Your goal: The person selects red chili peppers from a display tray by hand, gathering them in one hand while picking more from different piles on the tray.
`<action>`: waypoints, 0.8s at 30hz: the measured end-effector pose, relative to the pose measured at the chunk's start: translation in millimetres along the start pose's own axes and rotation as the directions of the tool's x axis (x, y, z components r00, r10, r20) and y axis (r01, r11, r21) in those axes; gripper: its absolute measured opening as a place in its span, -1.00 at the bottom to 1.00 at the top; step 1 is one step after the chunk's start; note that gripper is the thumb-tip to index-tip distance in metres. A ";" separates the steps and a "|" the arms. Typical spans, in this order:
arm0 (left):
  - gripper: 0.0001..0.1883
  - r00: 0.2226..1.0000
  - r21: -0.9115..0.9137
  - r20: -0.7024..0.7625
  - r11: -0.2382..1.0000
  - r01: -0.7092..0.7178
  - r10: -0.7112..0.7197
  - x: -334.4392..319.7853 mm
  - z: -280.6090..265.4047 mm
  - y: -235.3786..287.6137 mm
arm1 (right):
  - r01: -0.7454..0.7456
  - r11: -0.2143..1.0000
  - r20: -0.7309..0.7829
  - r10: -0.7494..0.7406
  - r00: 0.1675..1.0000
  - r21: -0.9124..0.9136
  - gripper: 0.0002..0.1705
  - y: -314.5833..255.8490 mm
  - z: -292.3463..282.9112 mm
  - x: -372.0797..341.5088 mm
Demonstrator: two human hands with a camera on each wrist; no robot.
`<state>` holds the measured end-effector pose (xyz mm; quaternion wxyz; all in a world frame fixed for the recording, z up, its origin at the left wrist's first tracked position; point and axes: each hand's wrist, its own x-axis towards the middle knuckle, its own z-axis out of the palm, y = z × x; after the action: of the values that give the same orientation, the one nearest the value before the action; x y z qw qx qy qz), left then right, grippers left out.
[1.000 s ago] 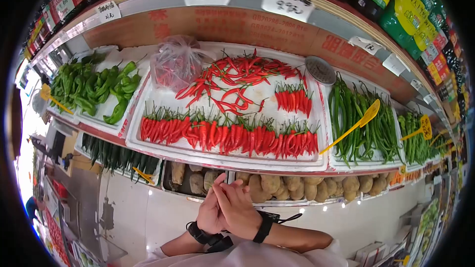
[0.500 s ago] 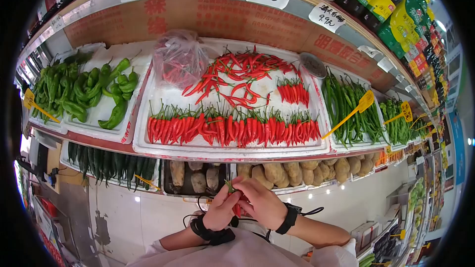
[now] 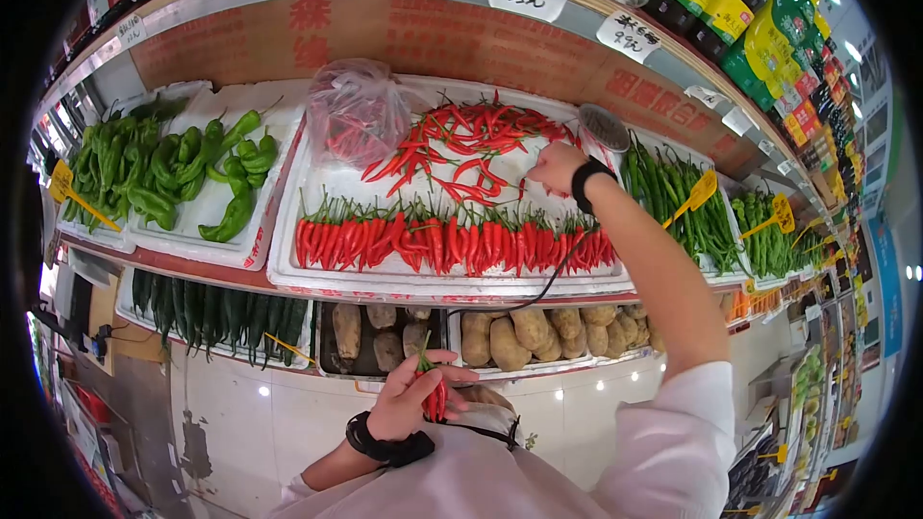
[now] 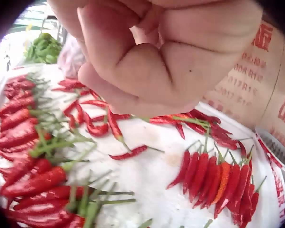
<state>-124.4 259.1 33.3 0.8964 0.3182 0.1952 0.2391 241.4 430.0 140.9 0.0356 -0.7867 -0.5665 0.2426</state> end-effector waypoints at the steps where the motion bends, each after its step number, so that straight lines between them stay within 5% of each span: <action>1: -0.68 1.000 -0.008 0.007 1.000 -0.001 0.001 -1.5 -4.3 0.1 | -0.021 0.997 -0.006 0.020 1.000 -0.080 -0.64 8.6 7.0 20.7; 7: -0.71 0.999 -0.037 -0.041 0.999 -0.035 0.033 -5.2 -21.6 2.4 | -0.078 0.962 -0.011 0.078 0.997 -0.261 -0.44 23.9 33.3 62.5; 17: -0.73 0.999 -0.085 -0.028 0.996 -0.020 0.018 1.2 -35.5 2.9 | -0.219 0.936 -0.133 0.188 0.973 -0.275 -0.45 31.4 24.4 75.0; 20: -0.74 1.000 -0.080 -0.018 0.997 -0.018 0.016 3.1 -37.4 1.2 | -0.168 0.906 -0.360 0.018 0.933 -0.388 -0.57 58.3 35.7 84.2; 24: -0.74 1.000 -0.071 -0.016 0.997 -0.013 0.012 4.8 -38.2 1.0 | -0.188 0.893 -0.367 0.028 0.930 -0.408 -0.55 65.1 40.7 86.0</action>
<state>-140.0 280.7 5.5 0.9040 0.2856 0.1915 0.2540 301.8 476.0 54.3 -0.0547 -0.8358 -0.5453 -0.0333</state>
